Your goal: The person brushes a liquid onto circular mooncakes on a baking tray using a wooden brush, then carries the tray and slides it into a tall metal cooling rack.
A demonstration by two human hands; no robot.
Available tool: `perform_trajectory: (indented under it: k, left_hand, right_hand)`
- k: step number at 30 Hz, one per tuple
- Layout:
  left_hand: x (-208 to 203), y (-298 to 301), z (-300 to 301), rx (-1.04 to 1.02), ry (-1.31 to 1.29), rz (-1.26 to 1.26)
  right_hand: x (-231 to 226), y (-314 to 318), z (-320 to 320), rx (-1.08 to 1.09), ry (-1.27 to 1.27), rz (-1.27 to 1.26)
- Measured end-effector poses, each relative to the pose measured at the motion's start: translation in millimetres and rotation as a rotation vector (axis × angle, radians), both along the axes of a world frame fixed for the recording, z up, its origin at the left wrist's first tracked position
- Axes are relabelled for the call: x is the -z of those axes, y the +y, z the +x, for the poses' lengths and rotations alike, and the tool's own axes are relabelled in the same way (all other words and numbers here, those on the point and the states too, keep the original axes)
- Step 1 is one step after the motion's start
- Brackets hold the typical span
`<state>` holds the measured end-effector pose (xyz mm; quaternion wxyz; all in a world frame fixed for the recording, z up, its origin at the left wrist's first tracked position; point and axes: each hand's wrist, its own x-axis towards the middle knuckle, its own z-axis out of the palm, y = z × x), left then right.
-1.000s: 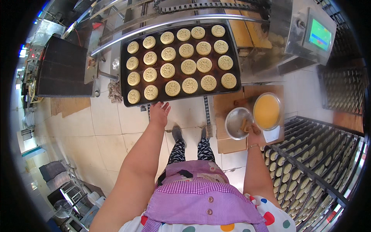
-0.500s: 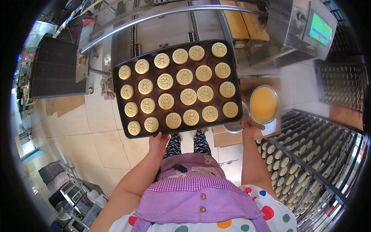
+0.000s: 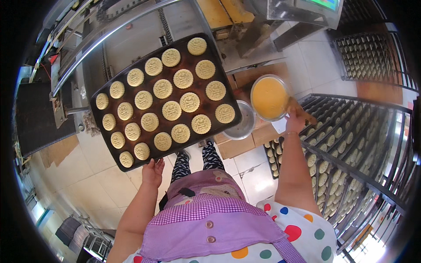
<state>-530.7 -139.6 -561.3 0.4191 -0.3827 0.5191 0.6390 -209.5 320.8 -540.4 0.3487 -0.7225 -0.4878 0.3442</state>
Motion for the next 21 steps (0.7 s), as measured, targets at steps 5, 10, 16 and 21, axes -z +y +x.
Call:
perform_trajectory:
  k: [5, 10, 16, 21]
  left_hand:
    - [4.5, -3.1, -6.6, 0.009, 0.005, 0.03]
    - [4.3, 1.9, -6.7, -0.021, -0.02, -0.003]
    - [3.1, -10.9, 4.4, -0.018, -0.035, -0.068]
    - [0.0, -14.3, 10.0, 0.005, -0.077, -0.037]
  right_hand:
    - [36.8, 19.7, 14.6, -0.153, -0.664, -0.082]
    - [65.3, 9.6, 20.6, -0.054, -0.019, -0.075]
    - [32.1, -14.9, -18.0, 0.192, 0.44, -0.25]
    - [31.0, -48.5, -21.4, -0.431, -0.314, 0.077]
